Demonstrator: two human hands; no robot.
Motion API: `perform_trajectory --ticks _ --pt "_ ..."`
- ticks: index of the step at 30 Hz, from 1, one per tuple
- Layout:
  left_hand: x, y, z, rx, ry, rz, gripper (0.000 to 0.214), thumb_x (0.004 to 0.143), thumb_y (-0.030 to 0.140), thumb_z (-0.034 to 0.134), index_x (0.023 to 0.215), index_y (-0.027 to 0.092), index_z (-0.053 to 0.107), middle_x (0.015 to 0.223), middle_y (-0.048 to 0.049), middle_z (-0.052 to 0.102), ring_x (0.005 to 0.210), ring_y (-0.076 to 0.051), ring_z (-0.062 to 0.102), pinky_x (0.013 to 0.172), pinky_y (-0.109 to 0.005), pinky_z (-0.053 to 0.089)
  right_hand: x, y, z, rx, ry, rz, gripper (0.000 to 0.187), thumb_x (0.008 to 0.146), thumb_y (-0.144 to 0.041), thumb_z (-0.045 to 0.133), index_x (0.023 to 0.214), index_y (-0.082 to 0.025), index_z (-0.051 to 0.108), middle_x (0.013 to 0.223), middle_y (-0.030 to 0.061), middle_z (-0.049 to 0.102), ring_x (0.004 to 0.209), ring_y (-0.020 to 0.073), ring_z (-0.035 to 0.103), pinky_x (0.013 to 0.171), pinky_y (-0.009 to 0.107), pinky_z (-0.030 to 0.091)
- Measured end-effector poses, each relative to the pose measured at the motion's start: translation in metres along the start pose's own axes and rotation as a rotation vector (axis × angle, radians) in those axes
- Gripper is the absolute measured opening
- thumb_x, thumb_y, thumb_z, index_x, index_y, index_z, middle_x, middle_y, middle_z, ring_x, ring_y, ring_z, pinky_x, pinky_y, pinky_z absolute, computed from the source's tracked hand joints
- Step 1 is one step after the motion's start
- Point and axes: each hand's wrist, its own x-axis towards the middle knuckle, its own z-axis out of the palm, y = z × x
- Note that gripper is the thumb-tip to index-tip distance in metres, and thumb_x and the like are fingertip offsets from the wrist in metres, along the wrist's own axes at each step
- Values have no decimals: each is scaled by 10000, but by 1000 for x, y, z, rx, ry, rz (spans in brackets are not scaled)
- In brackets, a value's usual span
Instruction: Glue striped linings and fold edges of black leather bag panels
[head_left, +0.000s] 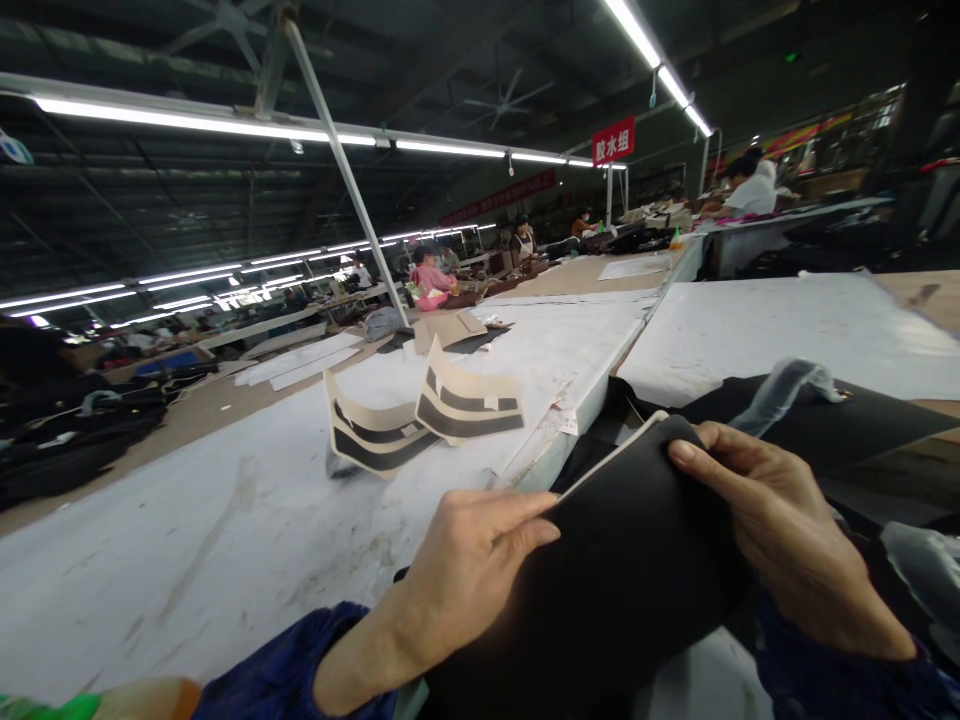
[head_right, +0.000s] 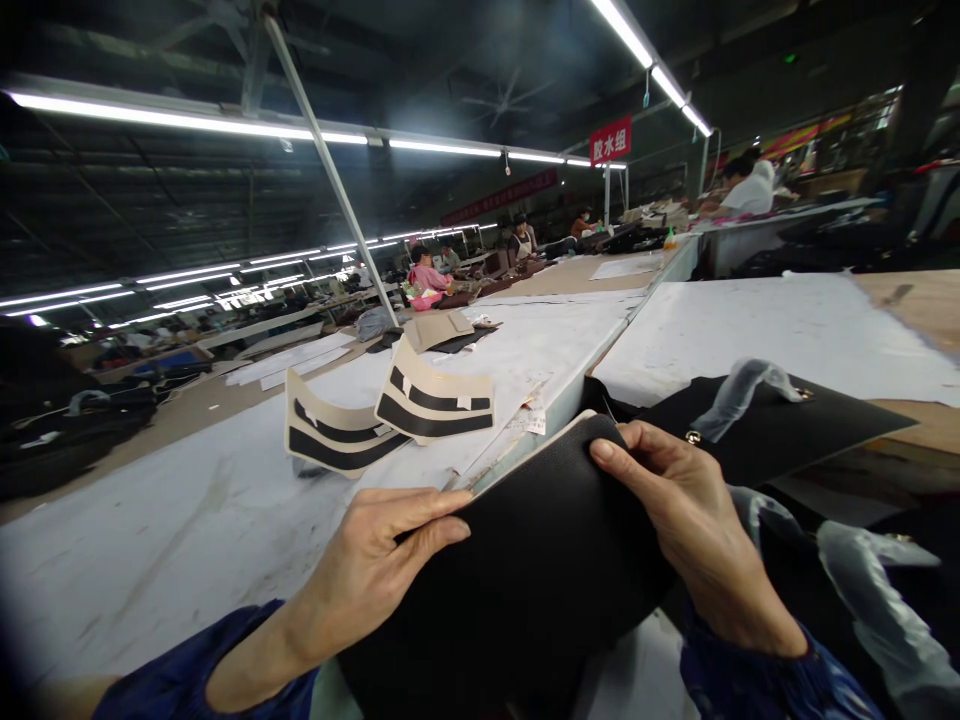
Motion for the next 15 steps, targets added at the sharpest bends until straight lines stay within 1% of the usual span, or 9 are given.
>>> perform_trajectory --ticks 3,5,7,9,12,15 --pt "-2 -2 1 -5 -1 -8 157 876 73 631 946 50 769 632 -35 704 514 -103 600 534 -172 501 -3 1 3 -73 71 -111 400 609 -517 836 667 -197 603 647 -23 521 572 103 427 460 200 321" --pt "-2 -3 2 -13 -11 -24 152 884 89 616 887 50 763 570 -6 635 479 -86 531 491 -167 445 -4 1 4 -92 101 -165 411 615 -534 827 666 -193 603 679 -25 529 611 103 429 488 197 329" --pt "-2 -4 2 -26 -47 -51 168 900 117 595 841 64 742 522 29 542 459 -74 462 460 -173 386 -5 1 5 -103 87 -162 411 629 -535 820 666 -192 598 680 -27 523 616 103 423 499 205 326" --pt "-1 -6 3 -23 -101 -87 184 922 129 557 831 81 710 523 46 491 463 -72 433 461 -184 355 -5 2 3 -130 88 -175 404 643 -536 812 674 -191 604 677 -23 528 613 107 428 509 217 328" --pt "-2 -7 7 35 -148 -124 194 950 132 497 875 95 672 575 31 529 481 -87 463 479 -209 362 -8 3 2 -212 136 -259 365 688 -527 783 700 -194 635 705 -5 575 637 122 475 534 230 349" --pt "-5 -6 13 129 -131 -97 211 971 180 483 913 88 664 602 -1 593 481 -124 529 482 -240 402 -15 5 6 -267 120 -338 323 730 -498 760 687 -204 633 706 -3 592 623 124 499 536 235 375"
